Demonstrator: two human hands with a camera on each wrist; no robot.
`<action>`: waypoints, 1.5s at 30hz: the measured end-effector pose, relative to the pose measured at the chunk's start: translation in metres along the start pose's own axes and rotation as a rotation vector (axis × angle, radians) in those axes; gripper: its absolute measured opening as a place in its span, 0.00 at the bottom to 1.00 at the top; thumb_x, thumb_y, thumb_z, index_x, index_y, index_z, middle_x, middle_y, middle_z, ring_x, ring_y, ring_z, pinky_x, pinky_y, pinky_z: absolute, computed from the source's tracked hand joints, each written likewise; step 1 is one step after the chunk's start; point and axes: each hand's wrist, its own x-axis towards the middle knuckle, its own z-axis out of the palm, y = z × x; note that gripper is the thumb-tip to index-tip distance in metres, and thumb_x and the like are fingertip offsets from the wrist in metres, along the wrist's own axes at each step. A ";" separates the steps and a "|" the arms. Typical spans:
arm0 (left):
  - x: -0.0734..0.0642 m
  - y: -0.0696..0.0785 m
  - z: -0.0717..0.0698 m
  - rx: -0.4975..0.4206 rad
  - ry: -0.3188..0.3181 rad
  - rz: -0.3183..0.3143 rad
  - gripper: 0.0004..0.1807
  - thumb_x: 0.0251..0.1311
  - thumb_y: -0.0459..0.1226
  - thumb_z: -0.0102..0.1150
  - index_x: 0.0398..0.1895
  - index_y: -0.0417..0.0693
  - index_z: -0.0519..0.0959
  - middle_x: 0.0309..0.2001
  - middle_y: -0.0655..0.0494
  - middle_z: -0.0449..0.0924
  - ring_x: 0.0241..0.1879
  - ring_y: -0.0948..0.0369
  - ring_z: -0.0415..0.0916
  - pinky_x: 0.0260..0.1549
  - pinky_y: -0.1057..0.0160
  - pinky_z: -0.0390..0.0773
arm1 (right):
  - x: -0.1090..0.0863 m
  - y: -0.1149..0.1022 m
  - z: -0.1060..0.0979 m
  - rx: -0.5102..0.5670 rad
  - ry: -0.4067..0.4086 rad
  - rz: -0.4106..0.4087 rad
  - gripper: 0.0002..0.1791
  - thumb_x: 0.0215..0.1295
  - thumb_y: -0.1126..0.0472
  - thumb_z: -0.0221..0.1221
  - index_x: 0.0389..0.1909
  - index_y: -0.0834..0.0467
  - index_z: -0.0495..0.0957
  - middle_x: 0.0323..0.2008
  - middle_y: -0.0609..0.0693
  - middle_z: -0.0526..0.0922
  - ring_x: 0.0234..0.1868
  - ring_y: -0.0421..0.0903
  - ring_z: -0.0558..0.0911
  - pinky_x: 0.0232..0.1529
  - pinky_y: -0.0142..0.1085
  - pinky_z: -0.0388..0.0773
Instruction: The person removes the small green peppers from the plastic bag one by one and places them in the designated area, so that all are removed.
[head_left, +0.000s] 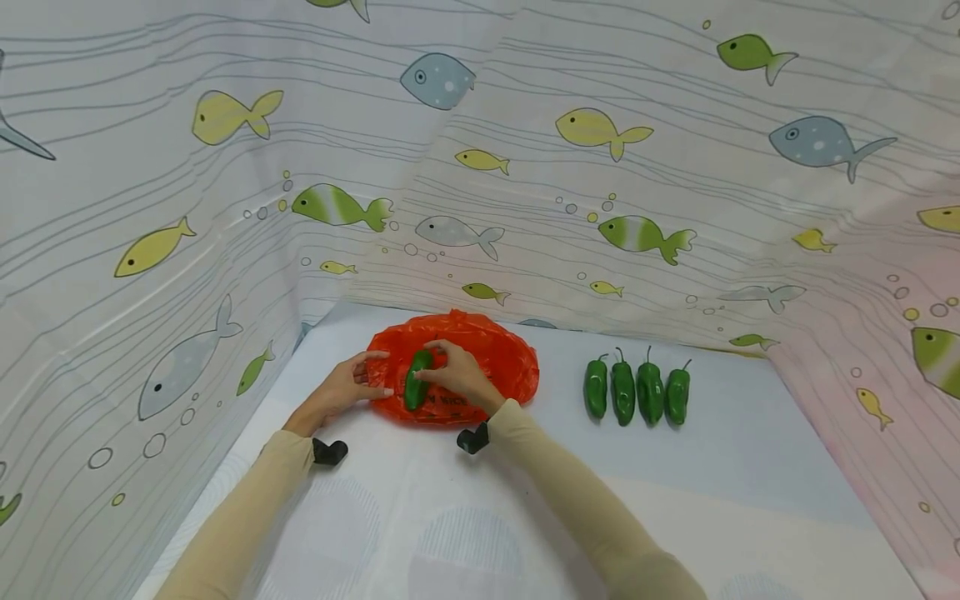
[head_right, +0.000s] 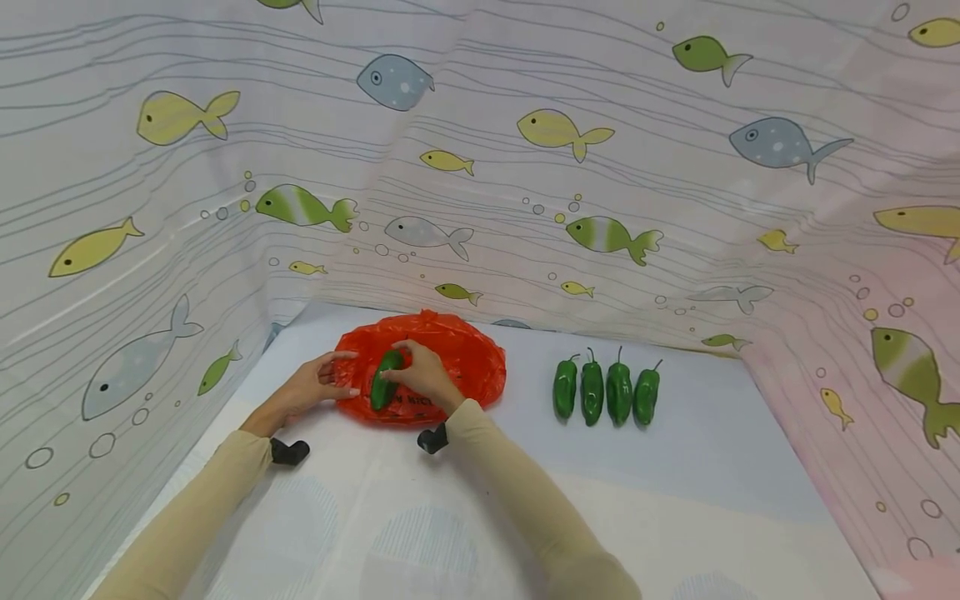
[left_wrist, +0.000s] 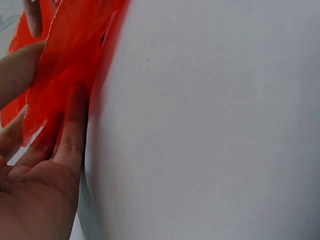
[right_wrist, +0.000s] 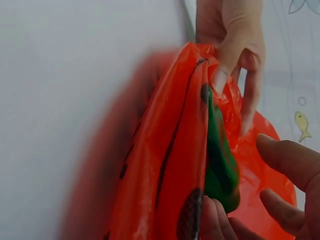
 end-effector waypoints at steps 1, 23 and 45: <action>0.001 -0.003 0.000 0.001 0.002 0.003 0.44 0.62 0.35 0.73 0.78 0.46 0.61 0.71 0.34 0.64 0.67 0.40 0.66 0.61 0.51 0.75 | 0.001 -0.001 0.001 -0.001 0.001 0.005 0.35 0.65 0.48 0.71 0.71 0.50 0.72 0.64 0.52 0.77 0.57 0.50 0.77 0.56 0.49 0.79; 0.000 -0.007 0.001 -0.014 0.006 0.019 0.43 0.59 0.36 0.75 0.77 0.47 0.64 0.70 0.36 0.67 0.66 0.42 0.69 0.56 0.59 0.78 | 0.014 0.001 0.014 0.058 -0.016 0.069 0.32 0.64 0.53 0.72 0.67 0.52 0.74 0.55 0.51 0.78 0.43 0.47 0.80 0.42 0.36 0.83; 0.003 -0.006 -0.001 0.025 0.014 0.001 0.43 0.58 0.39 0.77 0.75 0.50 0.66 0.70 0.37 0.66 0.67 0.42 0.67 0.61 0.50 0.75 | 0.013 -0.004 0.015 0.125 0.043 0.073 0.32 0.62 0.56 0.74 0.66 0.52 0.75 0.54 0.53 0.79 0.48 0.50 0.80 0.44 0.41 0.85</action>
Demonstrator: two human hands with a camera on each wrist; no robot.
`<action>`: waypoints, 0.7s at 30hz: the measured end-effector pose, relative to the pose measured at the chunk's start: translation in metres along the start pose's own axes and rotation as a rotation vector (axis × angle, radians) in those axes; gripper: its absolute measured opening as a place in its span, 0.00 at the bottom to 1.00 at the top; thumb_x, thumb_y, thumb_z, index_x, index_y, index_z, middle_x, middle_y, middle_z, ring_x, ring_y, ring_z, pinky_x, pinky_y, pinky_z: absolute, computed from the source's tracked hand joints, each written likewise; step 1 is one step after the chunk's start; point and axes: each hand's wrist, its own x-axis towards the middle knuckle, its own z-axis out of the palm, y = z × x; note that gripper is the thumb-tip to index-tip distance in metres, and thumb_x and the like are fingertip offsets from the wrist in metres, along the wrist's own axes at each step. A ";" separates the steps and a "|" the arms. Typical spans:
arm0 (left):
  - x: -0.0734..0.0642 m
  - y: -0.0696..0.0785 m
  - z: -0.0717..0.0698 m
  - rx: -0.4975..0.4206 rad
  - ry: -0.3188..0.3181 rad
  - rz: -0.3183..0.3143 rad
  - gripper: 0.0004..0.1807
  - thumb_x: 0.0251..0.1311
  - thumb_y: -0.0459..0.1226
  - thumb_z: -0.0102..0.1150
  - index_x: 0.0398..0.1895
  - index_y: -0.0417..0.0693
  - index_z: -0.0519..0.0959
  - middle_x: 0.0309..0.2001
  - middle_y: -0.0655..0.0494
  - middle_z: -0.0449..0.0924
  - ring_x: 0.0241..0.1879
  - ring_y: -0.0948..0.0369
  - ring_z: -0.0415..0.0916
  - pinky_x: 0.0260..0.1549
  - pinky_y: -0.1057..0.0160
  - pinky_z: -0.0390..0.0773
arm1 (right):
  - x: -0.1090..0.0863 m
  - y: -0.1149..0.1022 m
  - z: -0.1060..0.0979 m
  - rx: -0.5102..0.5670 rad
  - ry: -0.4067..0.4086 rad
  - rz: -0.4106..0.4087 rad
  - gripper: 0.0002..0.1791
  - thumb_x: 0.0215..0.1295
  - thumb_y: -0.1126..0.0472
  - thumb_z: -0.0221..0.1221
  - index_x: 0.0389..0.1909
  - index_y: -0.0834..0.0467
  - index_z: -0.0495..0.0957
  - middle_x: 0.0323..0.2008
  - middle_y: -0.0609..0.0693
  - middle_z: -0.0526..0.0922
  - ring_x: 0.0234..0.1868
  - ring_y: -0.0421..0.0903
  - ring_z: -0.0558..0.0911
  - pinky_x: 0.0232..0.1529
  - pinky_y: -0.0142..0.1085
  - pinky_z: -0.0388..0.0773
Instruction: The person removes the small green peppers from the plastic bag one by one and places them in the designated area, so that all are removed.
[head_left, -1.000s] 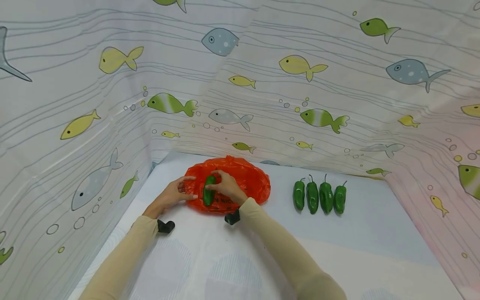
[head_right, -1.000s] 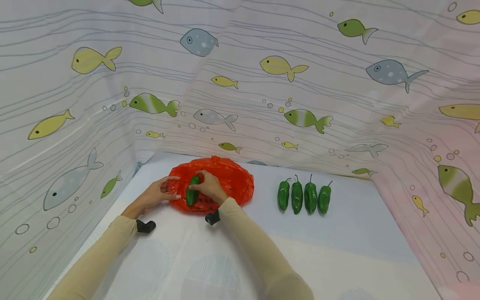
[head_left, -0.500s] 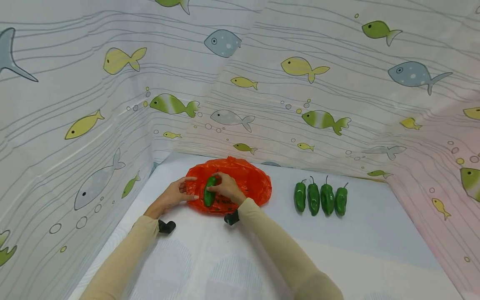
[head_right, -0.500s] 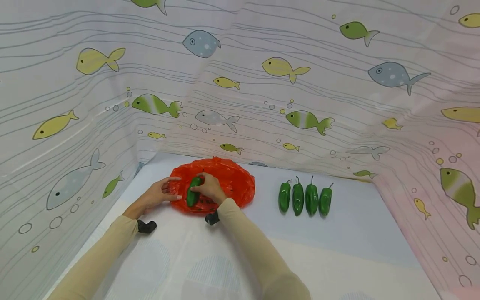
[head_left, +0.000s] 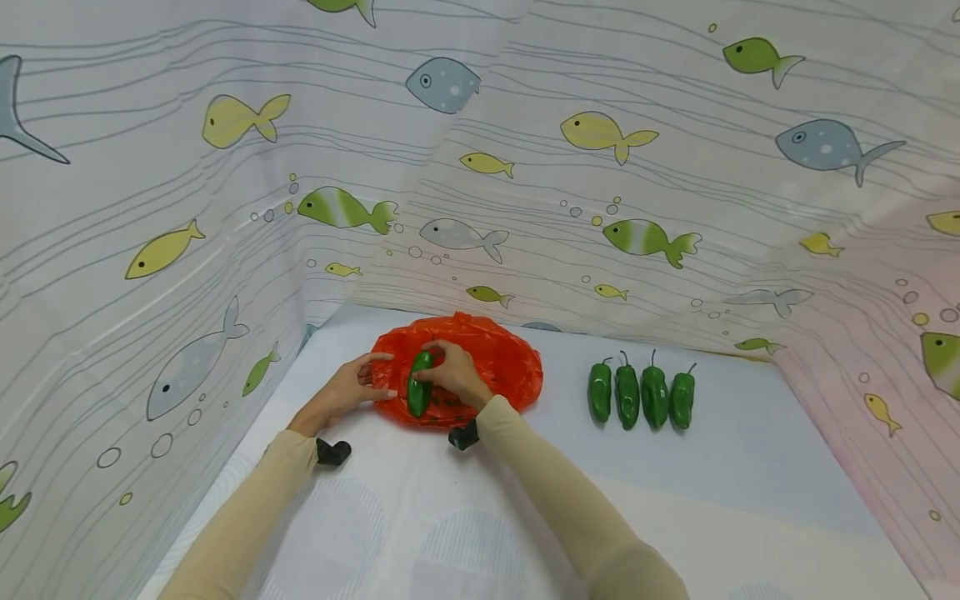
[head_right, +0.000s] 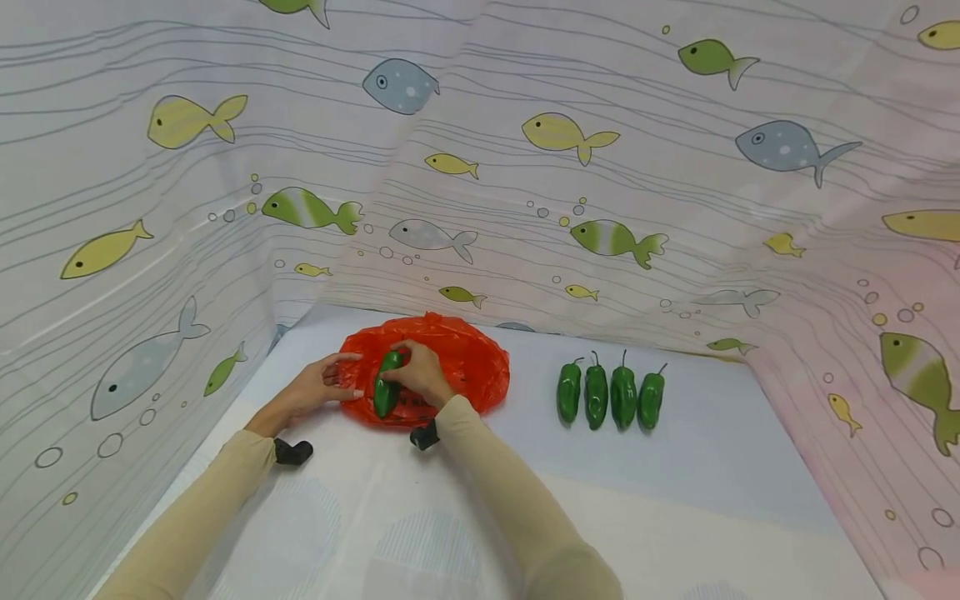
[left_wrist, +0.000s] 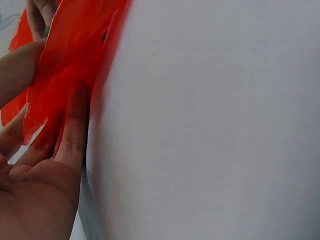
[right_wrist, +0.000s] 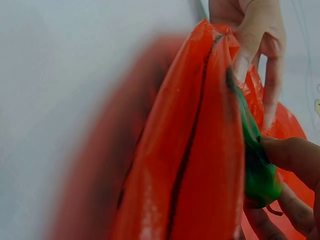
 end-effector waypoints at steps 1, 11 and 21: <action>0.000 0.000 0.000 -0.001 -0.003 -0.003 0.43 0.58 0.39 0.77 0.75 0.51 0.65 0.71 0.37 0.66 0.67 0.42 0.67 0.62 0.50 0.74 | 0.000 0.000 0.000 0.001 0.000 -0.002 0.31 0.62 0.56 0.74 0.66 0.52 0.76 0.54 0.52 0.79 0.48 0.50 0.80 0.45 0.41 0.85; 0.001 0.000 0.000 0.014 0.000 -0.006 0.44 0.58 0.40 0.76 0.76 0.51 0.65 0.71 0.36 0.66 0.67 0.41 0.67 0.62 0.48 0.74 | -0.005 -0.005 -0.005 0.017 0.002 -0.030 0.28 0.62 0.56 0.73 0.64 0.48 0.79 0.55 0.50 0.79 0.46 0.49 0.81 0.47 0.46 0.85; -0.001 0.002 0.001 -0.001 -0.006 0.011 0.44 0.59 0.37 0.76 0.77 0.48 0.64 0.69 0.36 0.68 0.66 0.42 0.69 0.59 0.55 0.76 | -0.014 -0.011 -0.018 -0.012 -0.023 -0.071 0.29 0.63 0.53 0.73 0.65 0.44 0.79 0.57 0.47 0.78 0.53 0.50 0.78 0.49 0.45 0.83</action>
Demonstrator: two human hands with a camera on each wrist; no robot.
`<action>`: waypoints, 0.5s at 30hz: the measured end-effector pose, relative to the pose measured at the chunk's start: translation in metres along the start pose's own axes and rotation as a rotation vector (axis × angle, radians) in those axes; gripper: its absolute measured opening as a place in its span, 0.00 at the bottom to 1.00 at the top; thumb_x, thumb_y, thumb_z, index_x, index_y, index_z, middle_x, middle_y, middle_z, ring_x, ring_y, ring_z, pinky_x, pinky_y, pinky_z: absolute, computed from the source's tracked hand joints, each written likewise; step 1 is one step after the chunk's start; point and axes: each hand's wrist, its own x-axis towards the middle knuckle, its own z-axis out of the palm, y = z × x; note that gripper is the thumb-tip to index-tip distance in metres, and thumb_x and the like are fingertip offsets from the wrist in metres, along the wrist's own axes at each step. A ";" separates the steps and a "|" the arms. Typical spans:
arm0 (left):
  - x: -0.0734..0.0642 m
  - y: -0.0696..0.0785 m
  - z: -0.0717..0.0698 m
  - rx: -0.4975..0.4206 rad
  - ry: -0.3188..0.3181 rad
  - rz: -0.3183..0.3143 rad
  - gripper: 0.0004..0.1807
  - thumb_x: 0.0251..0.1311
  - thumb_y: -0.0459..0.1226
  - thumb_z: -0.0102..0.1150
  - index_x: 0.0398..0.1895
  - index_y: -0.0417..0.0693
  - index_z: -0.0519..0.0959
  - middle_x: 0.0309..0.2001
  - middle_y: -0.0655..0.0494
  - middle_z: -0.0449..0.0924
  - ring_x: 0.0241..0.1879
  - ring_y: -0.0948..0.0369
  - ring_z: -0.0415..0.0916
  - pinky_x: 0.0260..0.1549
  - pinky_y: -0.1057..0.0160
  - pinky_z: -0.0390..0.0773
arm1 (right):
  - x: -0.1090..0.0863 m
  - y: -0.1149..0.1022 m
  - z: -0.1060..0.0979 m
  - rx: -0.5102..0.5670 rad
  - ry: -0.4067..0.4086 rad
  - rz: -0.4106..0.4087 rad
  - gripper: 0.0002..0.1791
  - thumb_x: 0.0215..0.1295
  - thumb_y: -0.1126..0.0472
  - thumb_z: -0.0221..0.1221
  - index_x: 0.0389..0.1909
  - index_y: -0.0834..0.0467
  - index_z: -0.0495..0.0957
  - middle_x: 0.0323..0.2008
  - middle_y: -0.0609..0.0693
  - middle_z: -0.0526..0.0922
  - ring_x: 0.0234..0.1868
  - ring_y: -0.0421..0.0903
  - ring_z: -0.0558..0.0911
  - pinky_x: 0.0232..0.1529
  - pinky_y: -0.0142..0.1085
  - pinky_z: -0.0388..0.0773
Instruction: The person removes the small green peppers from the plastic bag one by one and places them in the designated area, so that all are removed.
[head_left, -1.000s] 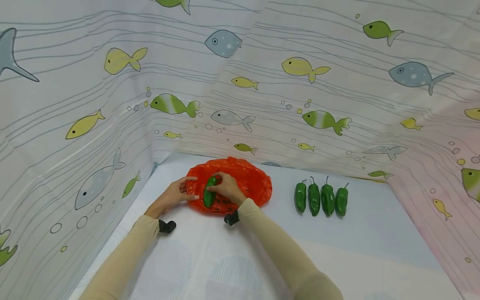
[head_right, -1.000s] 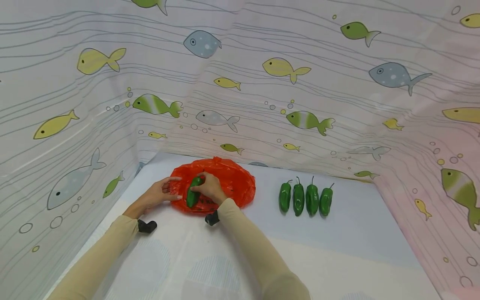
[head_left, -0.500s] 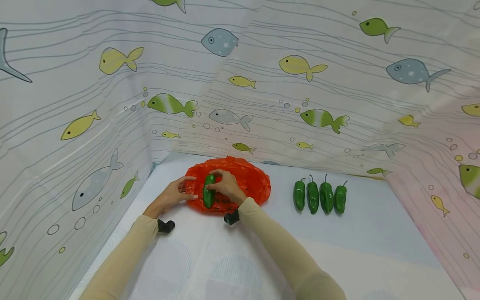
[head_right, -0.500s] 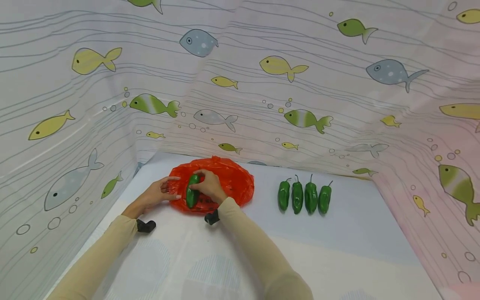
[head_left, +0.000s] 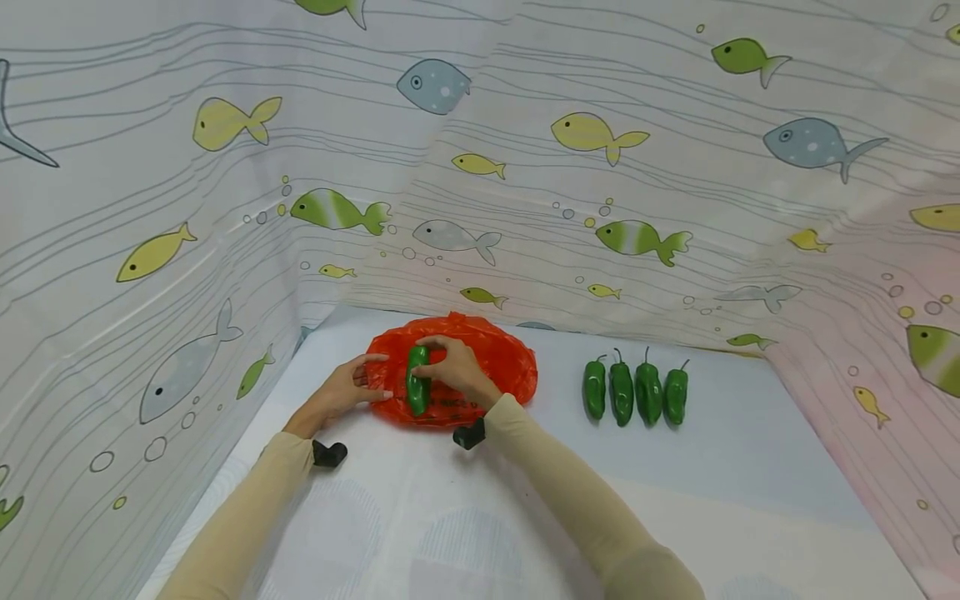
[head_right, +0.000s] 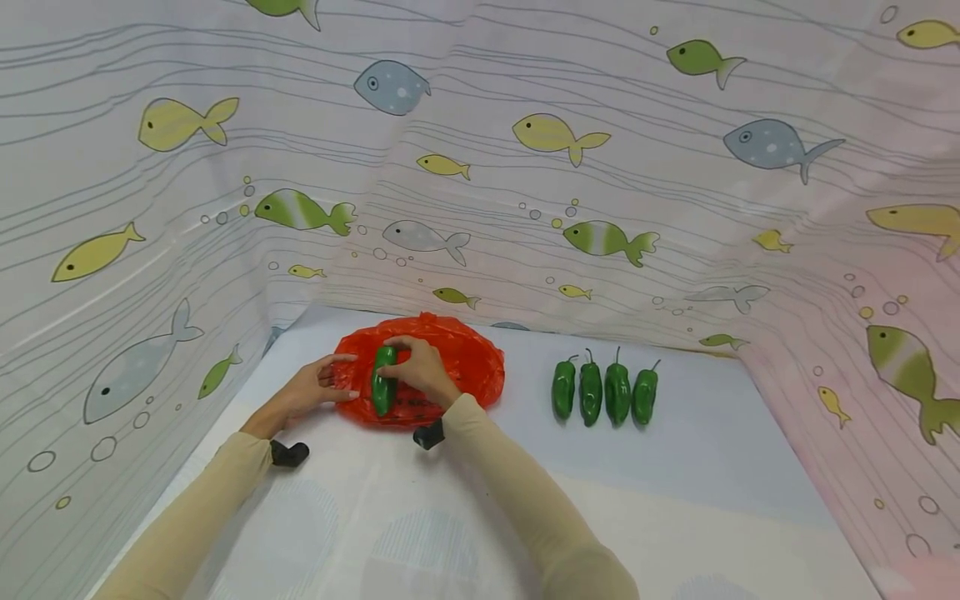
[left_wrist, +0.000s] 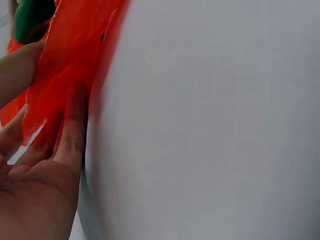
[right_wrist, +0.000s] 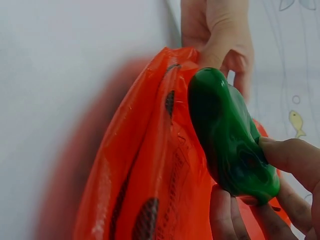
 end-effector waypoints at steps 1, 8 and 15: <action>0.000 0.000 0.000 0.000 0.000 -0.002 0.44 0.58 0.37 0.76 0.77 0.49 0.64 0.69 0.36 0.69 0.66 0.43 0.69 0.59 0.55 0.76 | -0.001 0.000 -0.002 -0.004 -0.002 -0.003 0.29 0.63 0.53 0.73 0.65 0.44 0.79 0.57 0.47 0.78 0.53 0.50 0.77 0.49 0.44 0.83; 0.000 -0.002 0.000 -0.009 -0.003 -0.014 0.45 0.58 0.38 0.76 0.77 0.49 0.64 0.70 0.36 0.67 0.68 0.42 0.68 0.61 0.50 0.75 | -0.005 -0.002 -0.011 -0.009 -0.021 -0.030 0.30 0.63 0.52 0.73 0.66 0.45 0.78 0.59 0.46 0.78 0.55 0.49 0.77 0.49 0.43 0.81; -0.002 0.001 -0.001 -0.011 0.000 -0.007 0.45 0.58 0.39 0.77 0.76 0.49 0.64 0.69 0.36 0.68 0.67 0.42 0.68 0.61 0.51 0.75 | -0.011 -0.003 -0.019 -0.013 -0.040 -0.048 0.31 0.62 0.52 0.73 0.66 0.46 0.78 0.59 0.47 0.78 0.55 0.50 0.76 0.50 0.46 0.82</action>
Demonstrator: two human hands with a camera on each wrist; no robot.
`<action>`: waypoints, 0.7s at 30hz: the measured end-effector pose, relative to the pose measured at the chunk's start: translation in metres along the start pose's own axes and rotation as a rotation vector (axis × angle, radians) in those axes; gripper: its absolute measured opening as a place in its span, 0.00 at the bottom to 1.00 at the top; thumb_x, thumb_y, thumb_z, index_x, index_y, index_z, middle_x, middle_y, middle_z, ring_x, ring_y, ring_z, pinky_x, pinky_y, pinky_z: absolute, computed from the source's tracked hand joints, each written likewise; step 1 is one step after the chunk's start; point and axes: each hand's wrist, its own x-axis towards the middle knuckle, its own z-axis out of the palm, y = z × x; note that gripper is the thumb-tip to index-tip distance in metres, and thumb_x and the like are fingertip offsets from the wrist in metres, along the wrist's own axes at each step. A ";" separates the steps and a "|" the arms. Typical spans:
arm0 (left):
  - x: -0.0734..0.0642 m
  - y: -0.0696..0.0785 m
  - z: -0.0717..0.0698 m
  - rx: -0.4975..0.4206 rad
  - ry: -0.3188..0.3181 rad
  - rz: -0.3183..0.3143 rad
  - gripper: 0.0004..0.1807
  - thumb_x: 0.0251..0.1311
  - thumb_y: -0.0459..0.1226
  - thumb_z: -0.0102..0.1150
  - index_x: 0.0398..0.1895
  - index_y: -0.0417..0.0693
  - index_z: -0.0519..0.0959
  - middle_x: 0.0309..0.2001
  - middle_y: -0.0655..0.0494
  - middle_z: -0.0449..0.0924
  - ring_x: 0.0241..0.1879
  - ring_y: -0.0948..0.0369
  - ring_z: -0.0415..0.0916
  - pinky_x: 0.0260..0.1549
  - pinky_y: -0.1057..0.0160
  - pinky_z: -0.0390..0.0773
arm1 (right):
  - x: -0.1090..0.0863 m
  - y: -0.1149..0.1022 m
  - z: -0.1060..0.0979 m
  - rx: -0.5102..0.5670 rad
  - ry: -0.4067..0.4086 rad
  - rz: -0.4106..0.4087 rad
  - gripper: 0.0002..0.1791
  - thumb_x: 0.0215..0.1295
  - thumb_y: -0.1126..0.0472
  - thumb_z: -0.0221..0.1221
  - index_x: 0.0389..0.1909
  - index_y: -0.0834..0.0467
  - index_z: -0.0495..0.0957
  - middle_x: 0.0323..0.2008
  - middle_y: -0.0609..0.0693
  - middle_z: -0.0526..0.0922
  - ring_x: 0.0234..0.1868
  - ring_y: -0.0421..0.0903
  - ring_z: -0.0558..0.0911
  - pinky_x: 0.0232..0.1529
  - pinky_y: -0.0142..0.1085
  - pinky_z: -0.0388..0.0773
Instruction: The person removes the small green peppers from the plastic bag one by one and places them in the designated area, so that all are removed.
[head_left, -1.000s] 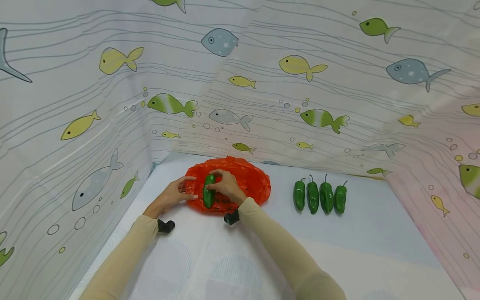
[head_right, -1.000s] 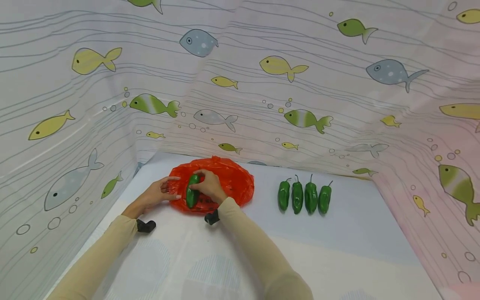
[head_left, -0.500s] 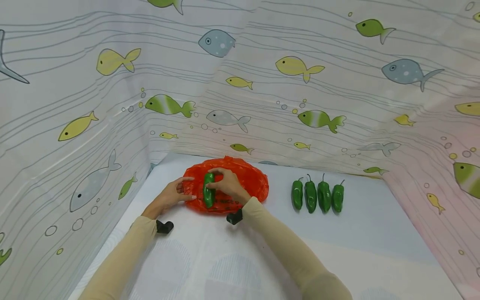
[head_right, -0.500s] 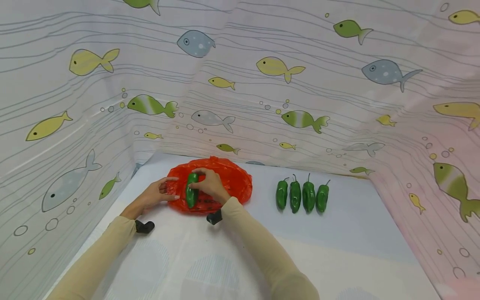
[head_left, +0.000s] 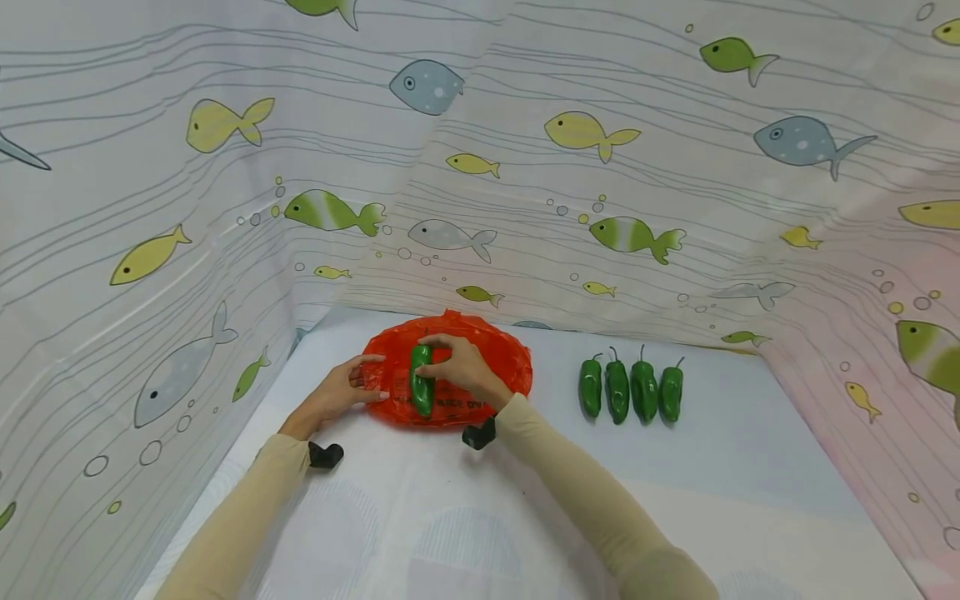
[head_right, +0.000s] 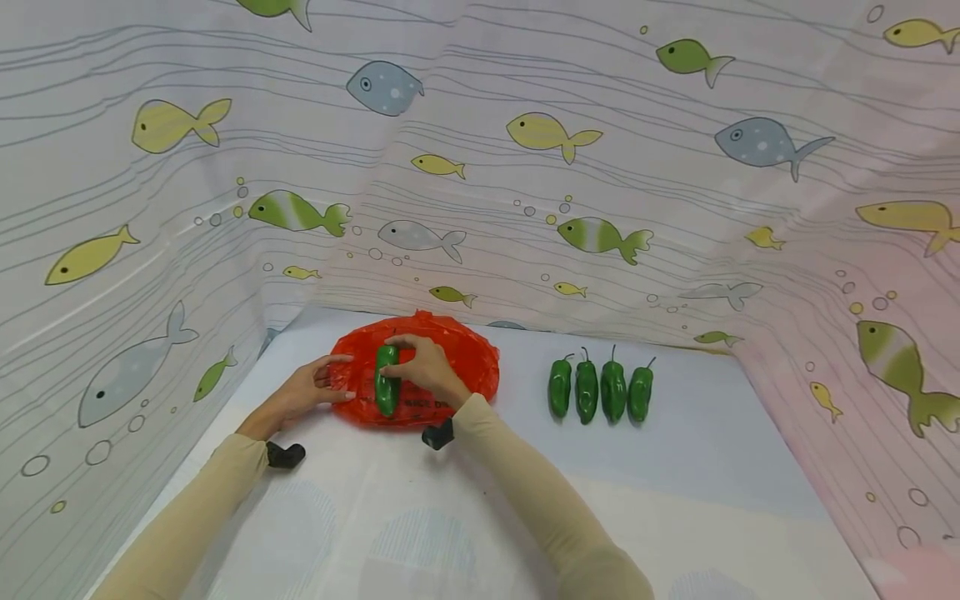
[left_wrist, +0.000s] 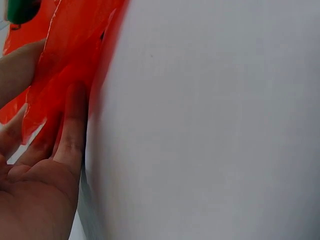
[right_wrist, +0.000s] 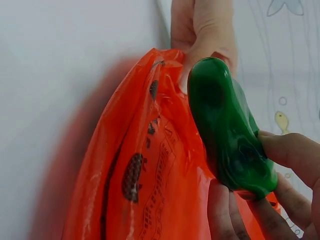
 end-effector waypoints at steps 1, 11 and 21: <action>0.000 0.000 0.000 -0.001 0.000 0.002 0.44 0.57 0.39 0.77 0.76 0.49 0.65 0.69 0.37 0.68 0.66 0.42 0.68 0.61 0.51 0.75 | -0.001 0.000 -0.001 0.002 -0.004 0.002 0.31 0.62 0.53 0.73 0.66 0.46 0.78 0.59 0.47 0.78 0.55 0.50 0.76 0.51 0.48 0.82; 0.000 -0.002 -0.001 -0.004 -0.007 0.029 0.44 0.58 0.38 0.76 0.77 0.47 0.64 0.70 0.34 0.66 0.67 0.40 0.66 0.62 0.48 0.73 | -0.010 0.003 -0.009 0.022 -0.057 0.023 0.29 0.62 0.55 0.74 0.64 0.45 0.80 0.60 0.46 0.77 0.57 0.51 0.75 0.53 0.52 0.82; 0.002 -0.001 0.000 0.013 0.000 0.008 0.44 0.58 0.39 0.77 0.76 0.49 0.64 0.71 0.36 0.65 0.67 0.41 0.66 0.61 0.52 0.75 | -0.017 0.004 -0.024 0.054 -0.043 -0.025 0.29 0.61 0.54 0.74 0.64 0.44 0.80 0.62 0.46 0.75 0.53 0.50 0.78 0.54 0.54 0.81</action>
